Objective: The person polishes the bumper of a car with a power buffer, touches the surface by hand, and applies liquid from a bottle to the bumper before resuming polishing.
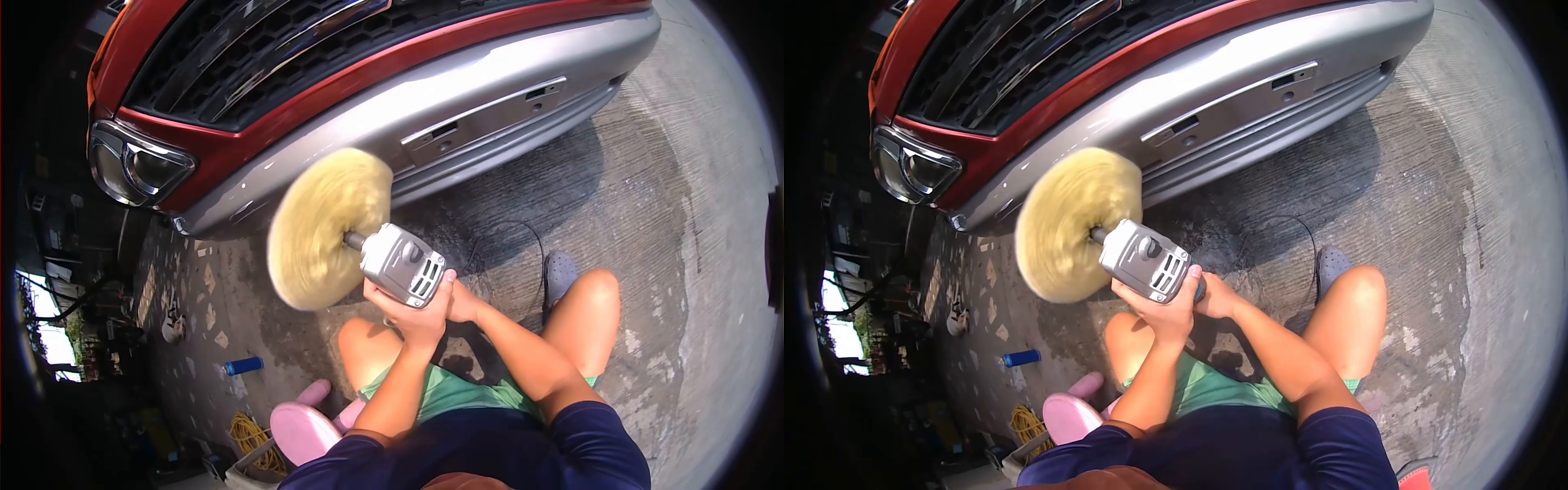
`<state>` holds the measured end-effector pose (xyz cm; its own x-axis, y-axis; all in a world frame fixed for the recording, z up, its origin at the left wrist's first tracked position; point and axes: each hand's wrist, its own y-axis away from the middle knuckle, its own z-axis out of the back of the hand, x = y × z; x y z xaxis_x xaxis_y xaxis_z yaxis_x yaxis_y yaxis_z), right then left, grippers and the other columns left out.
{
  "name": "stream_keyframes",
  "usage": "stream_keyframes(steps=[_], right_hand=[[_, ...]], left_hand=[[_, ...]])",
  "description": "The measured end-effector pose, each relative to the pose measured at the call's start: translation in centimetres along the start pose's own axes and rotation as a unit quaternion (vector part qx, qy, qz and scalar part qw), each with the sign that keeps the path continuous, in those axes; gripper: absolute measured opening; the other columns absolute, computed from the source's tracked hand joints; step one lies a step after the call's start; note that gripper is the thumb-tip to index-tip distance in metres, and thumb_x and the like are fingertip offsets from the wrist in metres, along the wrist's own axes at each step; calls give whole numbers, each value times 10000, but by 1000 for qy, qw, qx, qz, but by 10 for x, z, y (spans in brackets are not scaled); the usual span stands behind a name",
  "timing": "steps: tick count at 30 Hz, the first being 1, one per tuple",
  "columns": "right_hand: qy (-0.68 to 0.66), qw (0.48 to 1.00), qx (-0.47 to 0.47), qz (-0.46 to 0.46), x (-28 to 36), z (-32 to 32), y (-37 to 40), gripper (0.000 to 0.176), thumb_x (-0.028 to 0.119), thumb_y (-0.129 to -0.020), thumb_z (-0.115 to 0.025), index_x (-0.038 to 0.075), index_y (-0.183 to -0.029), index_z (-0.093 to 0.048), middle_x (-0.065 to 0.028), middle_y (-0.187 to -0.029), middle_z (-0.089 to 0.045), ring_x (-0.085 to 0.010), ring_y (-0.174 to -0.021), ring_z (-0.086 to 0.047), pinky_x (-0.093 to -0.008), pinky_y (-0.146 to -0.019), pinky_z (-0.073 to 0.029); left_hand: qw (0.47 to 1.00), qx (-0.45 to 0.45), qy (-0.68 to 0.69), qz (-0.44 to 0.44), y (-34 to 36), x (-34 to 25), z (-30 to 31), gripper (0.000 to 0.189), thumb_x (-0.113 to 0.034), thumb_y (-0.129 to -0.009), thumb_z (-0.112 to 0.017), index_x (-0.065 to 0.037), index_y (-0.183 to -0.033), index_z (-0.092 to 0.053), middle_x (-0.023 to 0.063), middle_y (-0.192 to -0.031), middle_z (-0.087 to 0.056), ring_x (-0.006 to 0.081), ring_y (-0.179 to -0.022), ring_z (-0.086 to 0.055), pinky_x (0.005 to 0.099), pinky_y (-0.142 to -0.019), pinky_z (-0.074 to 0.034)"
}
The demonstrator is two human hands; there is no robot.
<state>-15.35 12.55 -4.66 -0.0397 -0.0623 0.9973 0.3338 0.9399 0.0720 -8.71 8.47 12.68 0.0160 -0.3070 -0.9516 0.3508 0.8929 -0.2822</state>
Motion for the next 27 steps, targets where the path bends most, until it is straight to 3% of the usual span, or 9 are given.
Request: stream_keyframes(steps=[4,7,13,16,18,20,21,24,27], right_hand=[[-23,999,4,27,9,11,-1,559,131,-790,-833,45,-1324,-692,-164,-1254,-766,-253,-1192,-711,-409,-1052,-536],[-87,996,-8,20,38,24,12,518,158,-890,-791,47,-1382,-674,-154,-1394,-701,-241,-1294,-640,-402,-1122,-498],[34,998,-19,42,35,7,1,517,198,-861,-794,34,-1338,-681,-163,-1316,-734,-287,-1218,-695,-409,-1064,-530],[74,995,-57,18,46,-11,1,512,190,-770,-835,61,-1254,-727,-189,-1242,-756,-373,-1154,-738,-435,-992,-574],[109,988,-103,22,77,-26,0,485,187,-766,-847,71,-1225,-741,-174,-1203,-750,-386,-1123,-738,-445,-972,-580],[221,966,-95,94,73,-42,-12,443,225,-767,-876,69,-1157,-737,-161,-1117,-723,-423,-1022,-728,-495,-895,-592],[252,963,-73,60,78,-51,-17,489,263,-760,-901,66,-1175,-734,-181,-1155,-731,-431,-1023,-732,-490,-895,-597],[318,947,-49,17,115,-87,-38,606,423,-739,-947,2,-1088,-686,-238,-1089,-753,-461,-958,-744,-520,-843,-605],[373,927,-5,33,153,-116,-58,645,473,-776,-921,-31,-1033,-611,-273,-991,-758,-469,-922,-753,-539,-843,-606]], left_hand=[[1000,-9,-16,-5,1,5,-5,1155,-131,-723,-1006,22,-1540,-204,261,-1378,-545,333,-1246,-630,442,-1031,-553],[997,18,-61,-48,7,11,-23,1169,-180,-713,-1027,24,-1543,-229,269,-1397,-532,354,-1278,-604,478,-1068,-507],[998,51,-4,-30,-14,12,13,1129,-168,-718,-1014,-2,-1532,-249,221,-1351,-604,284,-1188,-673,409,-1000,-574],[984,80,151,44,-29,10,53,943,-92,-732,-970,-9,-1476,-397,121,-1286,-619,202,-1167,-662,361,-983,-589],[972,125,177,86,-48,13,89,740,-163,-715,-966,6,-1340,-606,78,-1188,-699,168,-1093,-676,346,-964,-577],[964,124,221,86,-62,31,125,734,-182,-705,-958,0,-1332,-622,74,-1199,-699,181,-1082,-685,357,-973,-574],[958,106,250,90,-68,44,143,770,-192,-696,-944,1,-1361,-607,77,-1223,-690,194,-1119,-674,384,-1026,-548],[917,99,369,112,-96,73,200,1030,-359,-697,-913,19,-1543,-461,239,-1414,-636,370,-1321,-636,506,-1148,-529],[887,64,452,70,-121,82,237,1051,-458,-734,-901,11,-1557,-444,210,-1433,-610,415,-1354,-610,572,-1116,-552]])
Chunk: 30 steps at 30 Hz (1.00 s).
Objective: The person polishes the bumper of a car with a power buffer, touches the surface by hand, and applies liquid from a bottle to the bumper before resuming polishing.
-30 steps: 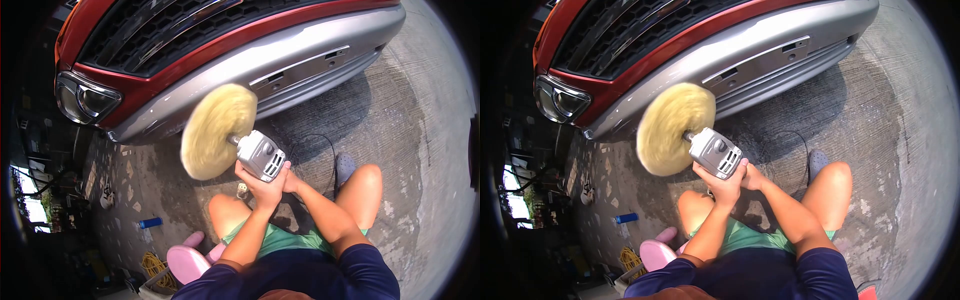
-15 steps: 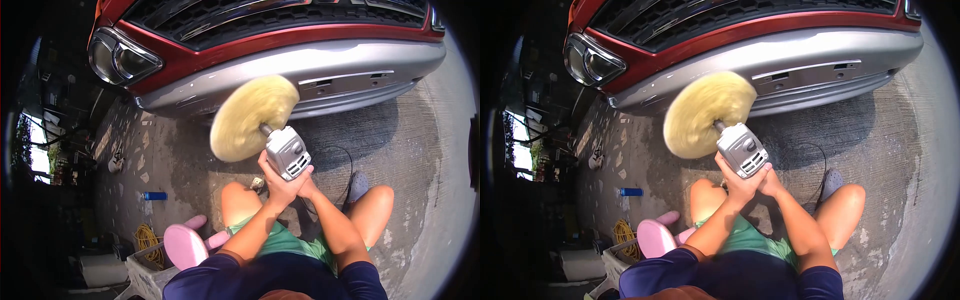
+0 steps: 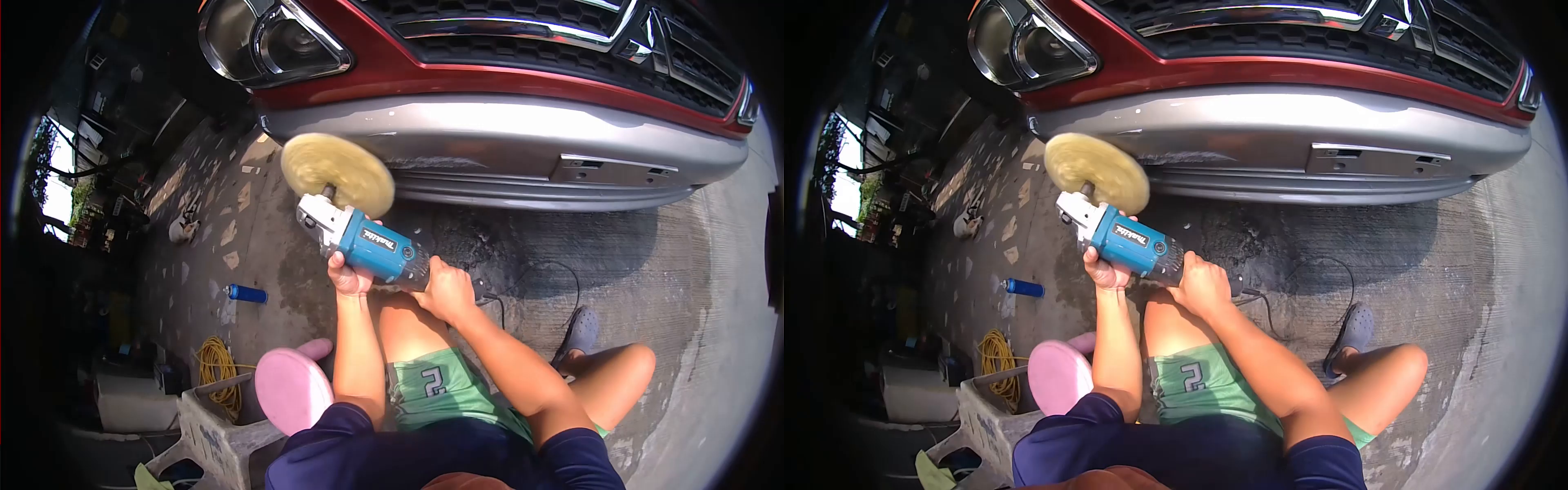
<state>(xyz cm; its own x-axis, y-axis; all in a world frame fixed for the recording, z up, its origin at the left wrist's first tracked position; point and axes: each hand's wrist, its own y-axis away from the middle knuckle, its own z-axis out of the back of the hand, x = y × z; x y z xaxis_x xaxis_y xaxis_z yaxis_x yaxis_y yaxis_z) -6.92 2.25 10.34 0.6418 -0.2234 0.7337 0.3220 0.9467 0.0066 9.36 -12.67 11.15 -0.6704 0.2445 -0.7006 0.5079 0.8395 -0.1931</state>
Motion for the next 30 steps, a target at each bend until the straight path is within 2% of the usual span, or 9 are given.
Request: stream_keyframes(steps=[4,7,11,12,13,17,18,27,30], right_hand=[[20,1000,8,-5,16,4,3,591,417,-800,-913,-21,-1035,-594,-263,-979,-762,-455,-907,-764,-527,-832,-618],[-8,998,-8,-61,0,8,39,550,401,-798,-911,-6,-1012,-609,-263,-960,-762,-454,-906,-765,-529,-825,-613],[-153,977,-88,-118,-32,13,111,574,403,-800,-907,8,-1163,-704,-240,-1050,-787,-425,-980,-779,-493,-863,-613],[-166,973,-68,-142,-44,14,129,572,384,-808,-904,35,-1228,-734,-214,-1098,-796,-380,-1017,-791,-458,-889,-615],[-201,962,-80,-164,-49,14,146,463,296,-806,-921,20,-1137,-753,-176,-1039,-810,-305,-968,-804,-417,-868,-615],[-273,927,-208,-150,-45,12,177,310,99,-828,-895,-31,-1054,-727,-64,-921,-763,-179,-802,-720,-359,-781,-589],[-275,929,-182,-169,-50,13,179,310,83,-838,-892,-42,-1059,-714,-68,-918,-755,-178,-800,-712,-352,-776,-584],[-256,952,-87,-143,31,22,145,345,203,-851,-933,-21,-1024,-736,-90,-883,-779,-171,-791,-728,-350,-758,-589],[-247,960,-33,-128,68,24,123,530,365,-800,-975,-8,-1102,-751,-146,-958,-809,-214,-872,-778,-371,-809,-609]], left_hand=[[999,-7,47,-12,-2,-6,1,1034,-454,-762,-884,25,-1561,-436,213,-1435,-607,422,-1356,-608,582,-1121,-546],[998,8,12,58,19,9,-27,1009,-437,-770,-874,29,-1555,-443,219,-1433,-610,425,-1360,-608,565,-1125,-546],[986,34,-103,128,57,48,-83,891,-258,-773,-889,39,-1511,-485,167,-1390,-634,296,-1283,-646,438,-1090,-552],[980,61,-126,138,60,50,-111,906,-244,-784,-907,26,-1516,-446,170,-1378,-634,252,-1223,-655,417,-1076,-545],[974,88,-150,149,61,54,-135,925,-230,-795,-926,13,-1521,-407,173,-1366,-634,208,-1163,-664,395,-1061,-539],[961,126,-221,112,68,94,-172,1139,-450,-766,-987,-3,-1566,-310,202,-1443,-577,263,-1330,-596,428,-1135,-481],[959,128,-231,101,66,93,-179,1166,-491,-746,-993,7,-1559,-321,218,-1437,-581,299,-1365,-579,442,-1163,-456],[981,41,-173,73,49,3,-155,798,-274,-826,-925,40,-1415,-486,141,-1188,-706,200,-1072,-707,357,-963,-572],[987,-40,-147,55,42,-42,-132,649,-322,-888,-848,44,-1359,-592,127,-1152,-721,201,-995,-722,358,-882,-605]])
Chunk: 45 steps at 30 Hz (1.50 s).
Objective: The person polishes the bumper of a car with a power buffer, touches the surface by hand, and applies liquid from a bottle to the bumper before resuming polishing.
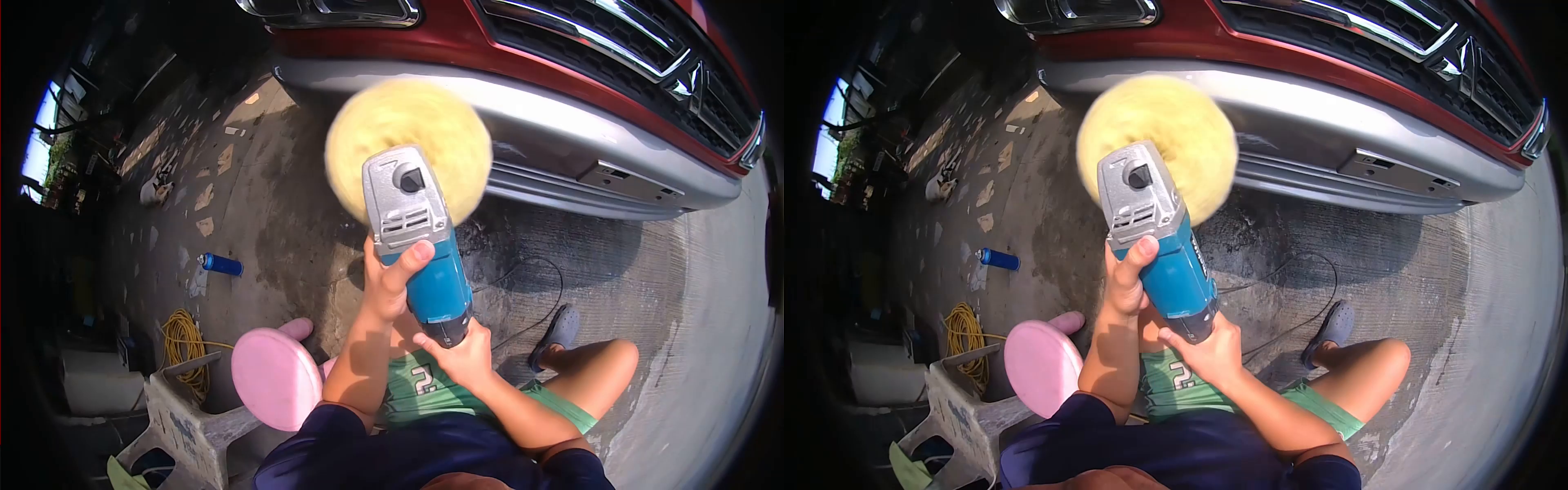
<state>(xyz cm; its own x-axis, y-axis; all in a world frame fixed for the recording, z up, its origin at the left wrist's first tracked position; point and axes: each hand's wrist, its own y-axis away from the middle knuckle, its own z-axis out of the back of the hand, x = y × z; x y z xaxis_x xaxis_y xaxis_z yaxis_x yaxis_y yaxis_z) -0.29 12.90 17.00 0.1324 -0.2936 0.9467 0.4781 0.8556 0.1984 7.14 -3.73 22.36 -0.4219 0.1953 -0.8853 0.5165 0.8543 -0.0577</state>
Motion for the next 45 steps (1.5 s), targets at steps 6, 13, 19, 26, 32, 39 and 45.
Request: stream_keyframes(steps=[6,13,19,26,32,39,45], right_hand=[[1,995,65,71,51,-14,-23,711,520,-771,-958,-48,-1130,-726,-227,-1043,-805,-308,-989,-801,-403,-882,-613],[-76,997,-4,-3,15,27,31,497,319,-832,-954,-1,-1144,-736,-130,-1037,-814,-190,-939,-769,-355,-861,-603],[-102,989,-93,-50,-28,73,69,366,270,-860,-941,21,-1053,-754,-83,-947,-806,-142,-857,-747,-345,-791,-598],[-161,980,-105,-54,-43,79,66,336,263,-883,-926,24,-1043,-753,-57,-920,-787,-130,-831,-722,-332,-774,-585],[-137,988,-72,-28,-36,76,58,395,270,-855,-942,13,-1073,-735,-66,-937,-779,-131,-850,-708,-342,-799,-582],[-125,991,-35,-34,-25,67,46,387,248,-838,-949,21,-1080,-750,-71,-968,-797,-139,-892,-730,-350,-838,-586],[-145,983,-87,-66,-73,71,44,227,99,-875,-884,-18,-1005,-740,-50,-900,-775,-144,-798,-716,-332,-760,-580]], left_hand=[[995,-43,89,-3,-23,-40,51,586,-388,-992,-751,31,-1376,-612,155,-1155,-735,227,-962,-750,374,-835,-643],[1000,23,-9,12,8,-4,-39,662,-346,-917,-850,25,-1399,-589,119,-1185,-722,191,-1021,-717,344,-908,-596],[986,138,-57,68,19,40,-117,818,-316,-861,-944,19,-1413,-442,158,-1208,-721,206,-1085,-723,378,-950,-599],[972,163,-156,64,17,53,-143,881,-345,-831,-968,29,-1394,-403,173,-1211,-723,211,-1088,-727,383,-952,-601],[986,108,-111,66,22,34,-126,780,-251,-862,-939,12,-1401,-441,152,-1218,-697,199,-1058,-720,358,-929,-604],[990,73,-117,36,22,25,-107,734,-216,-868,-924,6,-1393,-461,153,-1203,-702,194,-1037,-716,354,-915,-601],[974,135,-180,40,22,71,-125,870,-328,-820,-959,19,-1407,-419,157,-1251,-672,209,-1167,-679,377,-1028,-553]])
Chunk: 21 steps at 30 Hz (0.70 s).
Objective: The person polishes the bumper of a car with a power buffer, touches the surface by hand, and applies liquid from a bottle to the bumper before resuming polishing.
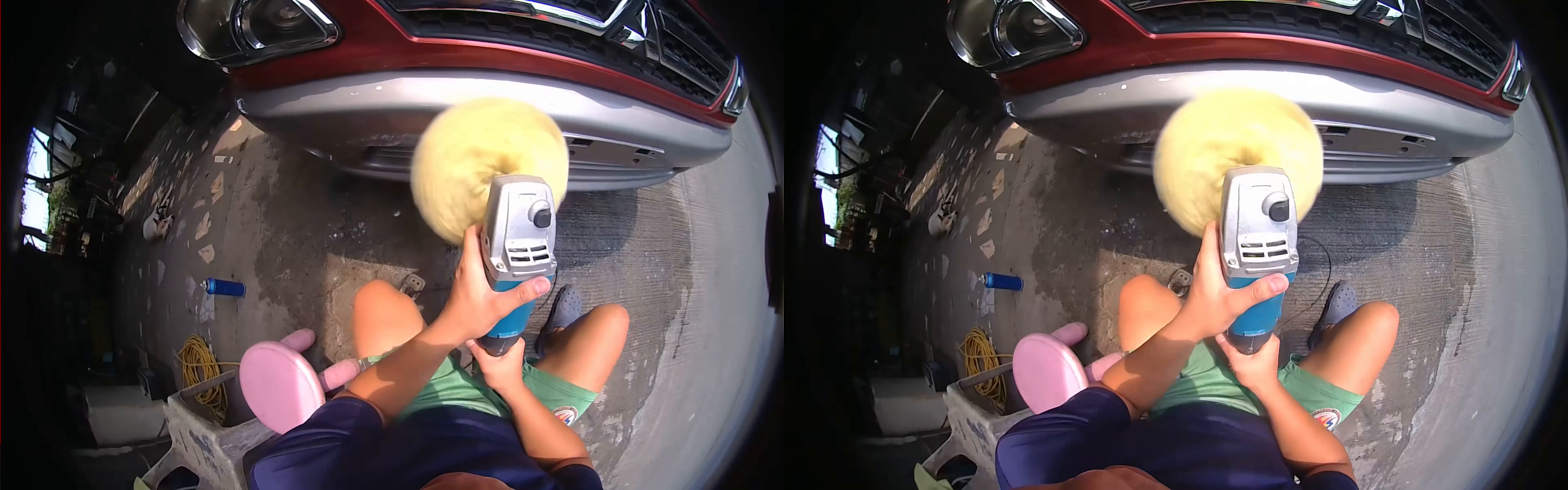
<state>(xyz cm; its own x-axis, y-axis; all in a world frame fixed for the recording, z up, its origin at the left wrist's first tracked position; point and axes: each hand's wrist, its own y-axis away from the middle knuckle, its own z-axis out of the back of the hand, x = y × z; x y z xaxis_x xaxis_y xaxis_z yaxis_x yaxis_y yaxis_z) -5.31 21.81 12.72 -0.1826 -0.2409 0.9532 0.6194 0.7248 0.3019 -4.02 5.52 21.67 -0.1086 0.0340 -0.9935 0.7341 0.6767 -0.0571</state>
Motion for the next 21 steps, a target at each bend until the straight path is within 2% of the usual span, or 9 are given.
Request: stream_keyframes(steps=[3,5,6,9,10,12,14,17,21], right_hand=[[16,998,-21,53,-18,-5,-13,215,88,-866,-869,-17,-1009,-747,-48,-897,-775,-151,-790,-712,-339,-760,-583],[53,997,5,46,-31,-10,-24,276,155,-846,-887,-4,-1031,-759,-91,-904,-795,-195,-815,-756,-372,-774,-598],[71,996,15,42,-37,-15,-30,308,189,-836,-896,2,-1043,-765,-113,-907,-805,-217,-828,-778,-388,-781,-605],[155,981,52,104,-40,-41,-54,380,228,-802,-905,-5,-1063,-758,-194,-922,-805,-325,-877,-810,-430,-801,-613],[170,979,61,90,-32,-54,-63,409,249,-781,-904,5,-1074,-754,-250,-967,-788,-395,-961,-797,-452,-833,-614],[202,972,68,104,-25,-86,-84,427,228,-763,-892,34,-1115,-745,-244,-985,-788,-431,-950,-777,-487,-833,-612],[309,933,87,165,-30,-112,-114,393,250,-764,-878,14,-993,-664,-251,-982,-775,-474,-917,-753,-543,-846,-603],[366,911,88,169,-2,-135,-127,392,261,-772,-869,19,-975,-637,-256,-999,-769,-477,-915,-750,-543,-858,-605],[384,905,72,169,0,-116,-128,381,252,-766,-864,23,-954,-625,-244,-985,-766,-470,-909,-749,-545,-852,-603]], left_hand=[[999,-12,45,-20,0,28,8,929,-332,-810,-962,21,-1453,-390,156,-1286,-645,212,-1215,-654,387,-1067,-530],[996,-39,77,-27,6,42,23,950,-327,-810,-959,20,-1477,-377,155,-1300,-633,208,-1219,-647,387,-1073,-525],[996,-52,55,-36,10,54,39,995,-349,-813,-950,2,-1526,-351,181,-1338,-634,244,-1195,-678,396,-1049,-540],[984,-100,149,-19,23,60,94,830,-306,-831,-914,9,-1457,-469,144,-1266,-678,207,-1139,-684,394,-1017,-560],[979,-114,169,-20,25,74,119,766,-300,-834,-901,11,-1423,-524,131,-1237,-694,203,-1116,-688,398,-1009,-565],[951,-187,240,-58,23,96,162,716,-377,-847,-872,11,-1384,-600,142,-1217,-720,260,-1118,-709,427,-1022,-575],[943,-185,263,-79,18,95,203,914,-548,-857,-818,24,-1504,-518,221,-1309,-702,388,-1225,-700,506,-1067,-579],[934,-183,293,-89,10,92,237,976,-631,-857,-774,24,-1525,-496,229,-1367,-668,424,-1267,-666,555,-1085,-560],[936,-142,312,-82,4,100,222,1037,-647,-829,-786,22,-1554,-464,226,-1405,-640,432,-1330,-621,557,-1125,-534]])
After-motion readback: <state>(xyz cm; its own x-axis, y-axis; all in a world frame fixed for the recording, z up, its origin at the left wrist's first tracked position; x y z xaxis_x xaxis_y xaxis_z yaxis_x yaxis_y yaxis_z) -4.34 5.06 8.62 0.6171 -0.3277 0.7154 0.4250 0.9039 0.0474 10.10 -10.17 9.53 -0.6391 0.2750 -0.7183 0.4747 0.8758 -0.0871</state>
